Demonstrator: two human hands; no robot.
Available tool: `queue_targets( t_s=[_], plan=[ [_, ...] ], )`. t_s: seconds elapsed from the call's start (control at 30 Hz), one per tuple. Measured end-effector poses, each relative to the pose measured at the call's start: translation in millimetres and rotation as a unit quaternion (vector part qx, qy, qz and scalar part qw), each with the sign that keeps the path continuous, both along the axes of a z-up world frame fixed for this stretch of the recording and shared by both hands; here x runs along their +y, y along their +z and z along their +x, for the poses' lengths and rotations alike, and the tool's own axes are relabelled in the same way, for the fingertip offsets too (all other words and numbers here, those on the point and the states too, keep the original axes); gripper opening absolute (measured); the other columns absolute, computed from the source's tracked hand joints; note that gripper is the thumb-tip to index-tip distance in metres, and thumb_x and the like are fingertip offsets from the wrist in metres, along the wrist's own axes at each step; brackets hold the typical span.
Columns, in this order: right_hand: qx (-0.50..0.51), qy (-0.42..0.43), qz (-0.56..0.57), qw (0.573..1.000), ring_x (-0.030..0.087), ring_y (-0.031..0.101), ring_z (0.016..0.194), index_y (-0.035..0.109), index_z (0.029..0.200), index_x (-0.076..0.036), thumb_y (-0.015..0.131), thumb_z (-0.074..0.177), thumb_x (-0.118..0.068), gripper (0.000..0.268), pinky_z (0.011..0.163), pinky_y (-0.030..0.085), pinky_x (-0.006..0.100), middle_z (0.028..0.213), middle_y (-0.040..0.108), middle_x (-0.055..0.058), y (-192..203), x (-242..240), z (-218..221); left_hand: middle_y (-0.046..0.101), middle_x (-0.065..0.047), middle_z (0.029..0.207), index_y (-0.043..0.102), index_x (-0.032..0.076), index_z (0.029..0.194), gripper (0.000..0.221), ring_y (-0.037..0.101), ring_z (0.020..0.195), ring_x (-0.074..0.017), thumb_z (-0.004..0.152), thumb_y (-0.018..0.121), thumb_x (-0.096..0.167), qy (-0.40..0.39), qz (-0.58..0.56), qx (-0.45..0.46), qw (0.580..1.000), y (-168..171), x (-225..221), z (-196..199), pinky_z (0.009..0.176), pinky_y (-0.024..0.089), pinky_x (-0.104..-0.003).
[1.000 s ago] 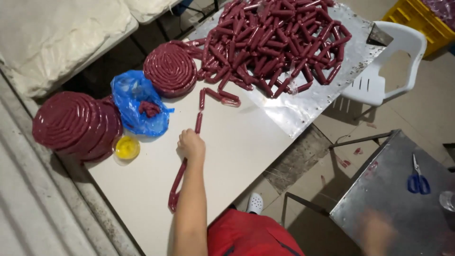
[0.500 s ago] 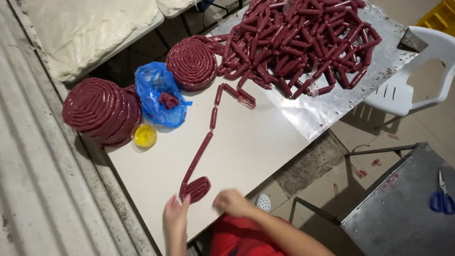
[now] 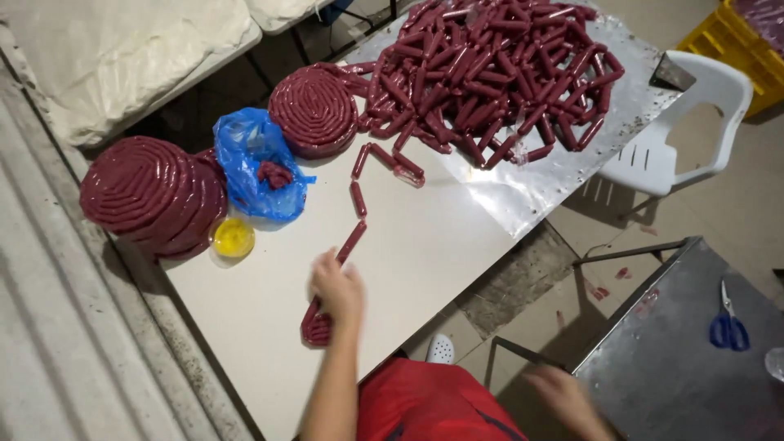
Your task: Manually twisting a long continuous sausage casing into individual links on a production table.
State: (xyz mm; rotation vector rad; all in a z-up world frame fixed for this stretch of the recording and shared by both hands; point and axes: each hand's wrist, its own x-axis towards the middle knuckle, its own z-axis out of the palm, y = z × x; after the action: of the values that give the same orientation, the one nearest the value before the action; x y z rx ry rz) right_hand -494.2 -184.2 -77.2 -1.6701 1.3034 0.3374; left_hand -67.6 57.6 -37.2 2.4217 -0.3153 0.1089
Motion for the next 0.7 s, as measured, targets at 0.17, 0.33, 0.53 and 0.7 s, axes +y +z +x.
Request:
queue_targets(
  t_s=[0.17,0.33,0.53,0.7],
  plan=[
    [-0.429,0.325,0.02,0.842,0.021,0.071,0.094,0.073,0.103,-0.008,0.053,0.104,-0.027,0.027,0.084,0.053,0.033,0.101,0.076,0.007,109.9,99.9,236.9,0.065,-0.016,0.1,0.064,0.01,0.108,0.026,0.06,0.092,-0.0369,0.083,0.055,0.008,-0.379,0.024,0.085,0.921,19.3,24.0,-122.4,0.085,0.045,-0.049],
    [-0.262,0.197,0.351,0.877,0.005,0.053,0.063,0.083,0.096,-0.017,0.079,0.09,-0.02,0.008,0.058,0.036,0.02,0.082,0.076,-0.004,61.7,165.9,299.2,0.077,-0.012,0.108,0.046,0.005,0.154,0.072,0.052,0.066,-0.0071,0.087,0.072,0.003,0.292,-0.443,0.259,0.807,23.8,114.3,-125.4,0.059,0.038,-0.02],
    [-0.14,0.255,-0.019,0.957,0.02,0.067,0.111,0.076,0.112,-0.021,0.057,0.095,-0.03,0.027,0.102,0.048,0.041,0.119,0.074,0.001,36.9,106.7,316.0,0.07,-0.018,0.121,0.068,0.006,0.133,0.071,0.063,0.115,-0.038,0.083,0.078,0.055,0.06,0.029,0.031,0.997,39.1,54.8,-10.2,0.101,0.048,-0.048],
    [-0.177,-0.043,0.023,0.983,0.021,0.072,0.099,0.076,0.11,-0.009,0.058,0.099,-0.027,0.028,0.089,0.055,0.034,0.11,0.078,0.01,100.1,-16.7,173.9,0.07,-0.01,0.105,0.075,0.009,0.107,0.017,0.065,0.097,-0.0333,0.09,0.07,0.009,-0.008,-0.034,-0.007,0.999,-4.7,2.4,30.2,0.092,0.049,-0.045]
  ],
)
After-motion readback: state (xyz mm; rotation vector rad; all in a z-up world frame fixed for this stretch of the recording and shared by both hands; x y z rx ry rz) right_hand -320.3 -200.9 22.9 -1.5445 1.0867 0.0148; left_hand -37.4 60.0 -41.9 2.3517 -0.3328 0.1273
